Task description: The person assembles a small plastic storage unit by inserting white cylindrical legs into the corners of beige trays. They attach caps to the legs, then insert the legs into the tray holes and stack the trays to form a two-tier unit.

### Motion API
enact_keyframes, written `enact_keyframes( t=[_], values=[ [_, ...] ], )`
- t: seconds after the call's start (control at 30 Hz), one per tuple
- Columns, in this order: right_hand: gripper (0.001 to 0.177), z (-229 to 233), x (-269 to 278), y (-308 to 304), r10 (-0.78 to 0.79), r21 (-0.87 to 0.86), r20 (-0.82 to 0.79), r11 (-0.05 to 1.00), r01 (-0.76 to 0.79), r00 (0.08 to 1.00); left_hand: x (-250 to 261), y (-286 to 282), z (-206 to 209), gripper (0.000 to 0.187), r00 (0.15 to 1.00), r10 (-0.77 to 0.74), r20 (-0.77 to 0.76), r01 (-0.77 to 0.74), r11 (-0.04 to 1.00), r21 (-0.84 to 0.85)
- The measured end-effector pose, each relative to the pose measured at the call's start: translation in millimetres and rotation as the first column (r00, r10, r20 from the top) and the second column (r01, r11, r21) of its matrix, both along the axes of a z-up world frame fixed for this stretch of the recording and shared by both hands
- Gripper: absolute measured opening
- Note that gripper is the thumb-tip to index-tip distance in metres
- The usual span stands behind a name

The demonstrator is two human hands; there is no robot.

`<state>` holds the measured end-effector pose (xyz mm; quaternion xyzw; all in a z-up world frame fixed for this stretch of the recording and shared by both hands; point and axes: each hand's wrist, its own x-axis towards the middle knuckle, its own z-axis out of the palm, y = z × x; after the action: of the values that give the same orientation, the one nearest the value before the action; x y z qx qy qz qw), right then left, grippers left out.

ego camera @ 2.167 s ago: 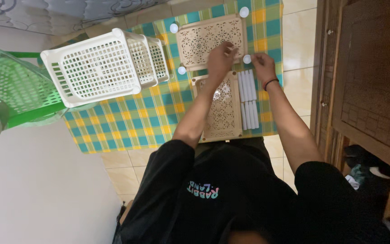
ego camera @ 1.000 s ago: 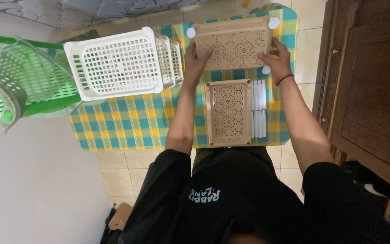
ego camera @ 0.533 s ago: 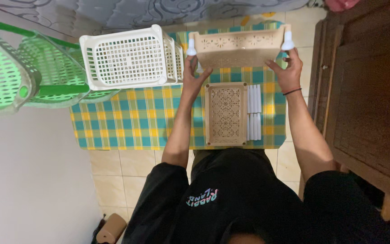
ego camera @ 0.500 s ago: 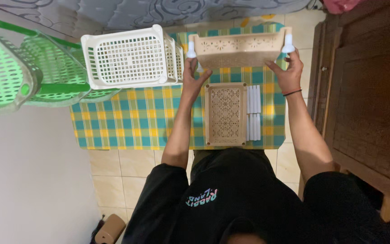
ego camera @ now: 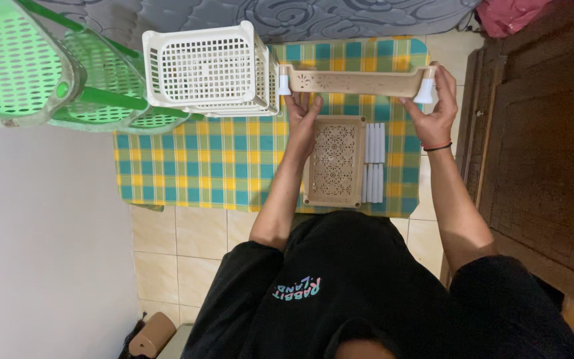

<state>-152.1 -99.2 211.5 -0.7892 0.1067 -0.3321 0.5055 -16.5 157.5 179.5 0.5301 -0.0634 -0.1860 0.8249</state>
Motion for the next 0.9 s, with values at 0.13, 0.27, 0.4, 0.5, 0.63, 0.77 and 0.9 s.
enact_keyframes(
  t=[0.13, 0.27, 0.4, 0.5, 0.63, 0.77, 0.9],
  values=[
    [0.06, 20.6, -10.4, -2.7, -0.055, -0.201, -0.004, 0.978, 0.053, 0.998, 4.7, -8.5, -16.6, 0.101, 1.0, -0.011, -0.014, 0.011, 1.0, 0.015],
    [0.055, 44.1, -19.0, -6.6, -0.059, -0.407, -0.056, 0.913, 0.031, 0.997, 3.9, -3.9, -26.5, 0.093, 0.987, -0.064, -0.148, 0.062, 0.998, -0.016],
    [0.059, 60.0, -21.7, -4.2, -0.051, -0.501, -0.074, 0.865, 0.007, 0.996, -11.2, 1.8, -14.8, 0.097, 0.959, -0.118, -0.259, 0.122, 0.992, -0.001],
    [0.055, 66.9, -22.0, 1.4, -0.075, -0.56, -0.112, 0.828, -0.001, 0.991, -41.1, 7.7, 13.4, 0.104, 0.958, -0.124, -0.259, 0.17, 0.972, 0.162],
    [0.056, 70.8, -23.8, 7.0, -0.088, -0.588, -0.119, 0.809, 0.002, 0.989, -81.0, 6.4, 64.2, 0.127, 0.984, -0.143, 0.104, 0.084, 0.893, 0.442],
    [0.055, 74.8, -25.5, 13.2, -0.084, -0.624, -0.122, 0.781, -0.011, 0.989, -77.9, -4.5, 106.9, 0.121, 0.713, -0.337, 0.615, -0.158, 0.778, 0.609],
    [0.051, 82.7, -27.9, 18.4, -0.063, -0.651, -0.148, 0.757, -0.049, 0.987, -49.9, -19.8, 136.7, 0.103, 0.614, -0.441, 0.655, -0.098, 0.781, 0.617]
  ],
)
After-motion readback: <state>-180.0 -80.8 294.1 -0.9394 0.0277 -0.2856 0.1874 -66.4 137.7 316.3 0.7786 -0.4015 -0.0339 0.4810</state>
